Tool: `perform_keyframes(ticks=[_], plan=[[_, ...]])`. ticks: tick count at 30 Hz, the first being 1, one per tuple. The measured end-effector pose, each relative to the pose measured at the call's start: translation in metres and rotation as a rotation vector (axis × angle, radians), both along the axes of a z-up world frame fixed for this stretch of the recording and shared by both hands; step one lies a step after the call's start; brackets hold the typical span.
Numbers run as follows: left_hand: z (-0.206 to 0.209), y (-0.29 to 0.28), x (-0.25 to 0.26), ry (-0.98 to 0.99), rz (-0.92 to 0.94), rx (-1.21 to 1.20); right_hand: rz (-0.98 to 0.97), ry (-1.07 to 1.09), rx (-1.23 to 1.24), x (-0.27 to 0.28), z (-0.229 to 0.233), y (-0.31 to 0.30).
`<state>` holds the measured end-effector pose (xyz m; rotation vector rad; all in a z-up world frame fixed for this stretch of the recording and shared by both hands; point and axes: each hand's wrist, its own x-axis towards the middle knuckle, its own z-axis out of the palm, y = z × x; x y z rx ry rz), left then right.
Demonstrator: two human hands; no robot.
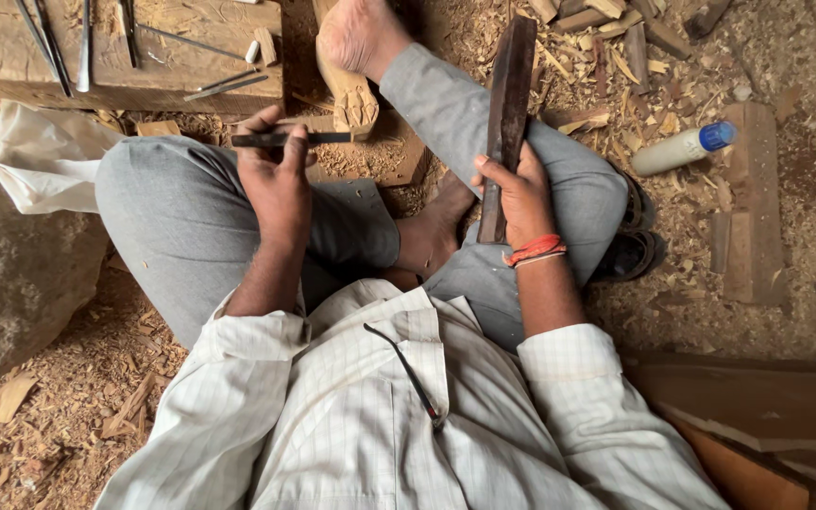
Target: The person sits on the floor and carves a small wooden object using a chisel and a wooden mallet. They repeatedly strike the chisel to shape the wood, occasionally adjusting the piece and switching between different chisels.
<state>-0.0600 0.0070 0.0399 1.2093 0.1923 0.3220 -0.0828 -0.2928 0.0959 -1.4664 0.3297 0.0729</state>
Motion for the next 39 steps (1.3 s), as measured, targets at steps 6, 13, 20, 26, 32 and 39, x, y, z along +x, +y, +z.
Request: perform_keyframes(ticks=[6,13,20,26,32,39], plan=[[0.013,0.000,-0.016,0.067,0.022,0.066,-0.024,-0.122,0.024,-0.022,0.036,0.018],[0.007,0.013,-0.009,0.055,-0.005,0.124,-0.042,-0.080,0.075,-0.024,0.038,0.015],[0.004,0.006,0.079,-0.148,-0.305,0.724,-0.017,0.041,0.064,-0.002,0.006,0.000],[-0.006,-0.019,0.168,-0.223,-0.688,0.932,-0.012,0.112,0.013,0.012,-0.003,-0.002],[-0.037,-0.020,0.198,-0.301,-0.870,0.797,0.060,0.142,-0.023,0.026,-0.003,0.002],[-0.051,-0.017,0.194,-0.191,-0.915,0.819,0.202,0.006,-0.139,0.057,0.019,0.005]])
